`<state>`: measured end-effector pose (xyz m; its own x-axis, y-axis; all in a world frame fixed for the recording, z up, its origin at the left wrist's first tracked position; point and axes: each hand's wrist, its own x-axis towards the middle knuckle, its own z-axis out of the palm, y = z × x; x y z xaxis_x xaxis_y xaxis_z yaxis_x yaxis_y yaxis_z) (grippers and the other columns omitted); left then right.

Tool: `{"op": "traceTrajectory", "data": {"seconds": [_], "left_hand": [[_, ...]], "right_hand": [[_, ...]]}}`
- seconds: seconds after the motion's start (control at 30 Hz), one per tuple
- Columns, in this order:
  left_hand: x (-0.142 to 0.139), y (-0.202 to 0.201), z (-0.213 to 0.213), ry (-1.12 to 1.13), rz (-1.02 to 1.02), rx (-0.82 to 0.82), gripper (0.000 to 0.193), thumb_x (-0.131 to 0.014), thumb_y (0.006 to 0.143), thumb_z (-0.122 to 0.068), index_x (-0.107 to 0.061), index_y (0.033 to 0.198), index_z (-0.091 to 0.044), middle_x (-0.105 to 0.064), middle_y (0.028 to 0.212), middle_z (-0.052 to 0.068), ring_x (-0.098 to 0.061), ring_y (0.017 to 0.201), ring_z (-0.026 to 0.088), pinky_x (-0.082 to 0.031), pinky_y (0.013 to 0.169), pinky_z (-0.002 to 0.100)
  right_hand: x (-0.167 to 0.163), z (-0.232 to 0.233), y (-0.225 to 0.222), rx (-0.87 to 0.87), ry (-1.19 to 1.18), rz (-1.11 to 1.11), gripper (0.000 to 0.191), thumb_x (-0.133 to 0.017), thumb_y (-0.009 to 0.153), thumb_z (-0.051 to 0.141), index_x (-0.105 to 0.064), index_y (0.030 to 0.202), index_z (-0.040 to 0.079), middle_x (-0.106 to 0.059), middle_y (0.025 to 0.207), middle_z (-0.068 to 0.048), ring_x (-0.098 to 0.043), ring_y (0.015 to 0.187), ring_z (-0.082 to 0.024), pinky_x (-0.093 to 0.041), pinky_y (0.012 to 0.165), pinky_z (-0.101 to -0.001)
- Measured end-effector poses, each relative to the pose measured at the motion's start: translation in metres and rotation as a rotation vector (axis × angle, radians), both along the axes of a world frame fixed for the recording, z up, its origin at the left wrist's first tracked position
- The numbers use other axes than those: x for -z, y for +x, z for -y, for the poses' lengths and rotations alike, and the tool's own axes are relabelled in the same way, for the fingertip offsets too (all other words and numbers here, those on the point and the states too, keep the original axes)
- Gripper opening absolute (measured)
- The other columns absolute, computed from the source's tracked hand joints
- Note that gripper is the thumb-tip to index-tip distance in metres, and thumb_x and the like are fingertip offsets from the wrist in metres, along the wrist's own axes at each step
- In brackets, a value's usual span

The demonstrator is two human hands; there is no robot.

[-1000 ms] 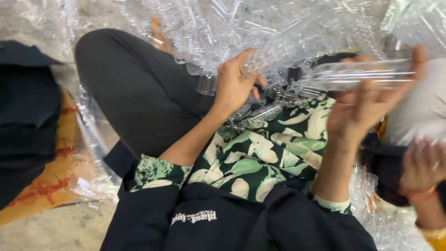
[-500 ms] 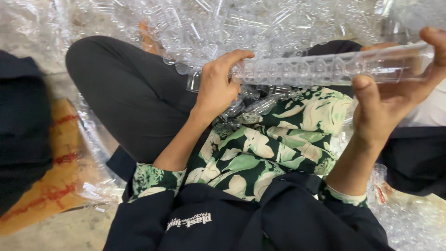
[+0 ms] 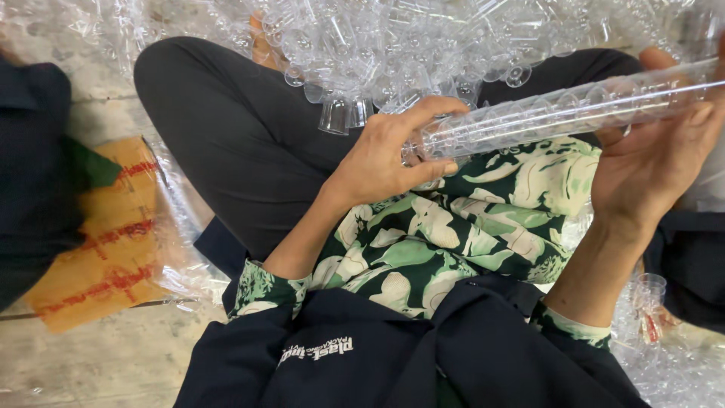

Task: The person sits on the floor and repeatedly picks up small clear plastic cups, inserting them one by one into a long transparent plastic tube. The person handles the cups and tube by hand, stacking the cups inside the tube.

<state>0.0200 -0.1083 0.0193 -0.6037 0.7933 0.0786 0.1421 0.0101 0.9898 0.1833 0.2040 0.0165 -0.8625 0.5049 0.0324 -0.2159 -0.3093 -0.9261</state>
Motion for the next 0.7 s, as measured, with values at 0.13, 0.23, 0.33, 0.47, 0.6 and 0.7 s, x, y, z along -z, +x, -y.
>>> {"op": "traceTrajectory", "data": {"seconds": [0.13,0.23,0.33,0.47,0.6,0.7], "left_hand": [[0.001,0.004,-0.004,0.03,-0.008,0.009,0.059,-0.085,0.091,-0.036,-0.058,0.137,-0.01,-0.073,0.11,0.009,-0.076,0.083,0.016,-0.061,0.078,0.03],[0.002,0.006,-0.007,-0.008,0.094,0.023,0.055,-0.084,0.09,-0.033,-0.063,0.133,-0.007,-0.075,0.095,0.006,-0.074,0.075,0.011,-0.058,0.069,0.027],[0.004,0.006,-0.011,0.009,0.285,0.054,0.048,-0.081,0.092,-0.028,-0.067,0.131,-0.005,-0.076,0.089,0.005,-0.07,0.068,0.007,-0.057,0.061,0.023],[0.008,0.007,-0.015,0.042,0.345,0.07,0.044,-0.078,0.093,-0.025,-0.069,0.128,0.0,-0.075,0.09,0.006,-0.069,0.066,0.008,-0.057,0.059,0.022],[0.011,0.007,-0.017,0.072,0.449,0.096,0.044,-0.071,0.099,-0.03,-0.07,0.126,0.004,-0.075,0.096,0.009,-0.072,0.072,0.011,-0.057,0.06,0.024],[0.014,0.007,-0.018,0.116,0.476,0.107,0.049,-0.068,0.1,-0.036,-0.07,0.125,0.007,-0.075,0.093,0.013,-0.07,0.071,0.013,-0.057,0.06,0.025]], "right_hand": [[0.002,-0.004,0.007,0.004,-0.009,-0.001,0.068,-0.064,0.118,0.026,-0.019,0.168,0.017,-0.053,0.149,-0.023,-0.066,0.117,-0.033,-0.059,0.078,-0.0371],[-0.002,-0.005,0.012,0.004,0.002,0.013,0.07,-0.064,0.117,0.024,-0.017,0.169,0.018,-0.052,0.149,-0.024,-0.066,0.116,-0.034,-0.059,0.076,-0.0368],[-0.009,-0.002,0.01,0.009,-0.003,0.044,0.081,-0.067,0.11,0.016,-0.011,0.169,0.021,-0.05,0.148,-0.024,-0.065,0.116,-0.036,-0.061,0.081,-0.0408],[-0.021,0.005,0.001,0.061,-0.095,0.081,0.092,-0.07,0.103,0.014,-0.007,0.17,0.019,-0.051,0.146,-0.027,-0.065,0.114,-0.038,-0.062,0.079,-0.0418],[-0.031,0.009,-0.003,0.07,-0.112,0.113,0.096,-0.068,0.1,0.014,-0.005,0.172,0.016,-0.051,0.141,-0.025,-0.068,0.117,-0.039,-0.064,0.084,-0.0429],[-0.03,0.006,0.0,0.095,-0.108,0.157,0.096,-0.068,0.098,0.016,-0.006,0.171,0.013,-0.053,0.134,-0.025,-0.07,0.115,-0.037,-0.065,0.087,-0.0444]]}}
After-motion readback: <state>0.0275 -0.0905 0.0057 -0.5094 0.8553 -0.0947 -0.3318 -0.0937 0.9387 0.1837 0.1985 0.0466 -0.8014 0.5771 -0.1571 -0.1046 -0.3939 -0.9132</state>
